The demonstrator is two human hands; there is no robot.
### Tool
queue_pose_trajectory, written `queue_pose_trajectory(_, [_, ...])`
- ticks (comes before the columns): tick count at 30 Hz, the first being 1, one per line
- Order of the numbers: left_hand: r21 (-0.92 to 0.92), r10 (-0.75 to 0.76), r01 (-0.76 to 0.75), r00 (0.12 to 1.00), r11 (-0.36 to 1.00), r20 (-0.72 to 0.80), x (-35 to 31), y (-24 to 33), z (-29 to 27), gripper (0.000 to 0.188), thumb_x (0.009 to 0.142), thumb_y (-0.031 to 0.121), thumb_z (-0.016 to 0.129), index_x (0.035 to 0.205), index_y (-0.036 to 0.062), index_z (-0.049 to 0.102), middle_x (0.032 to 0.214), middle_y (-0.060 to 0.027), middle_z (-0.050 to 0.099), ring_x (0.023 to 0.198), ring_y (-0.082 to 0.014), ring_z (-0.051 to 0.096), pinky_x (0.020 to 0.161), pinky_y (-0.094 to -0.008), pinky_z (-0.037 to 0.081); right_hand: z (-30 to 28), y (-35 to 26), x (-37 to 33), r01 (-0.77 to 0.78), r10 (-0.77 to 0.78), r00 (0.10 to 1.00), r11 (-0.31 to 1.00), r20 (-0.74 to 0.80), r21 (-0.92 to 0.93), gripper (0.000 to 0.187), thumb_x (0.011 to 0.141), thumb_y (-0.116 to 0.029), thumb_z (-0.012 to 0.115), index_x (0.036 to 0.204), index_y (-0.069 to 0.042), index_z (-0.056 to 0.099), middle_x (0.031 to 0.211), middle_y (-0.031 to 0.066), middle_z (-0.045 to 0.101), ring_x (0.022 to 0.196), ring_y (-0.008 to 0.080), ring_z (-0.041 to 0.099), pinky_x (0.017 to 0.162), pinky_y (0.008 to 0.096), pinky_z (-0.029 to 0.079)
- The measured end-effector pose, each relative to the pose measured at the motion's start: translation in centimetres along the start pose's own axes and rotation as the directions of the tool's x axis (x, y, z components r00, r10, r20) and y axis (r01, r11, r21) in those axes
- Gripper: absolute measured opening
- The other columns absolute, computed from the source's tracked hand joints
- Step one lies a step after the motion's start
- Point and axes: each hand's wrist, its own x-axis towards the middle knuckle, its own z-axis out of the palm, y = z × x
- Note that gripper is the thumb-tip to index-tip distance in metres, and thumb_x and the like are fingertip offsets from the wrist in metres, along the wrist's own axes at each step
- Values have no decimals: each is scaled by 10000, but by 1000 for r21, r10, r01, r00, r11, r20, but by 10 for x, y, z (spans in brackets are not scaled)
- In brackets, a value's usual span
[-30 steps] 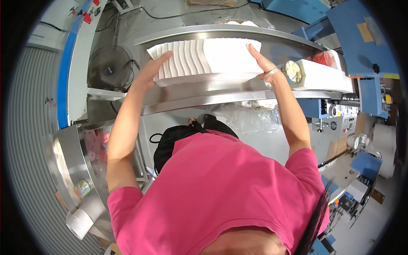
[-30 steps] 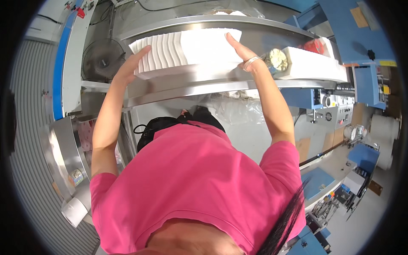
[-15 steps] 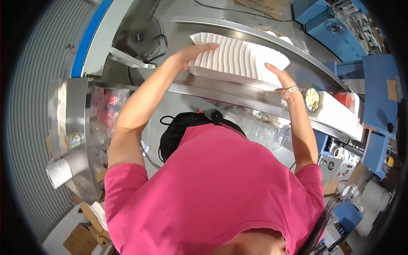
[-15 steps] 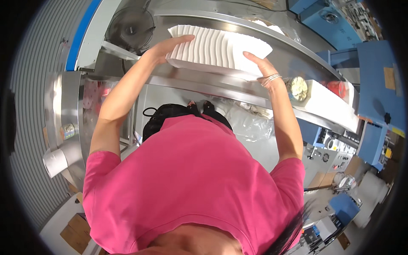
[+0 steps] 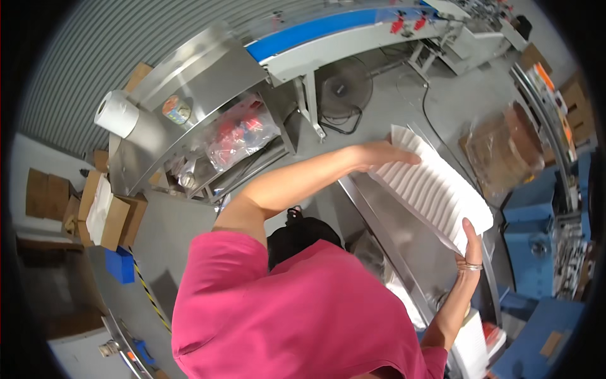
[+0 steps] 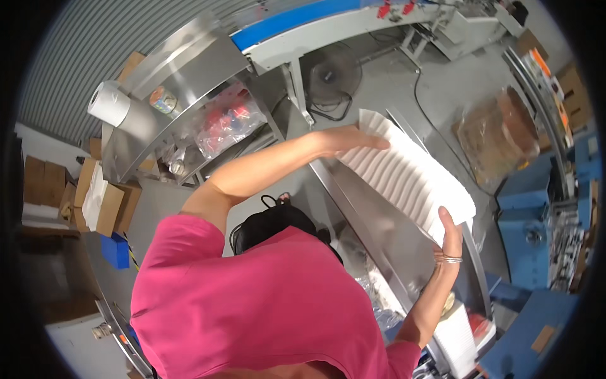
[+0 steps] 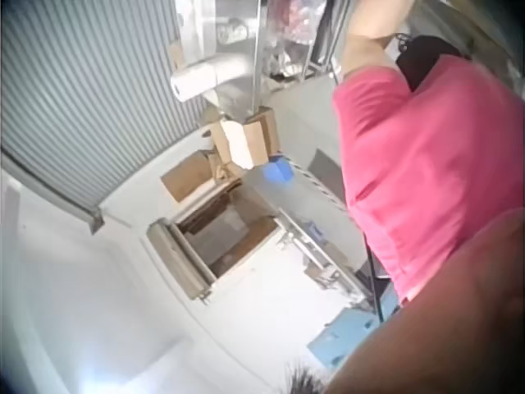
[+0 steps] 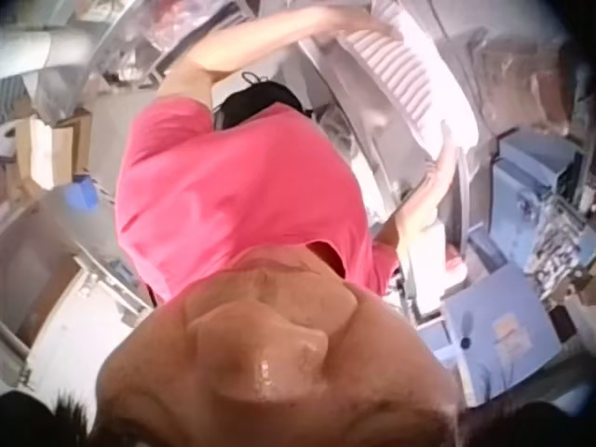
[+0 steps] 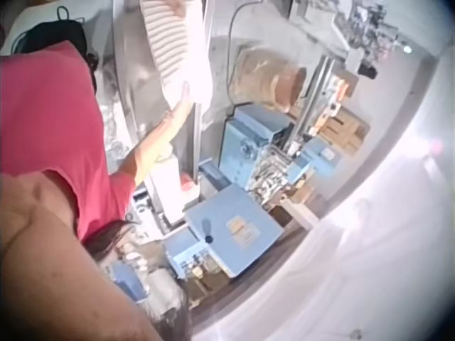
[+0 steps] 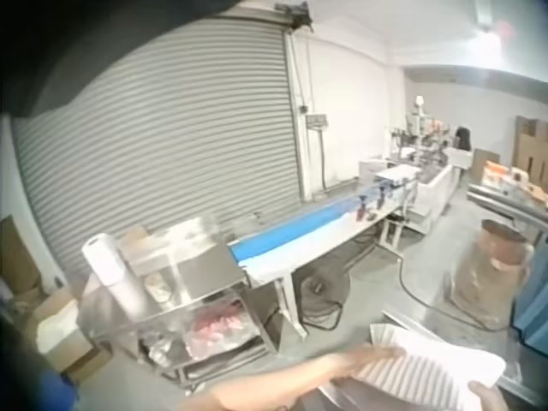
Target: Inspecting and placing stacks of paper products onto a conveyor belt.
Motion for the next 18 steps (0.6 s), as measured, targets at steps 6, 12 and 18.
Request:
queue_pose_trajectory(6, [-18, 131, -136, 975, 990, -179, -55, 34, -124, 583, 840, 359, 675, 1273, 4, 514, 1251, -114, 562, 1132, -193, 534, 960, -296, 408, 140, -36, 68, 63, -63, 965, 998, 256, 7, 698, 788, -195, 710, 1358, 28, 376, 1322, 122, 481, 1214, 248, 464, 1000, 350, 377])
queue_pose_trajectory(12, [-78, 73, -119, 893, 990, -444, -124, 33, -270, 712, 805, 448, 670, 1305, -18, 473, 1279, -164, 537, 1185, -233, 504, 1013, -338, 368, 328, -37, 144, -64, 141, 869, 983, 474, -173, 662, 770, -251, 731, 1313, 1, 448, 1230, 105, 553, 1105, 228, 543, 921, 342, 434])
queue_pose_trajectory(18, [-277, -81, -129, 768, 952, -636, -193, -17, -436, 797, 801, 510, 662, 1344, -25, 431, 1356, -176, 469, 1241, -270, 455, 1041, -344, 340, 543, 5, 222, -181, 313, 567, 950, 762, -255, 442, 824, -244, 694, 1201, -69, 542, 1085, 52, 613, 949, 170, 616, 770, 324, 523])
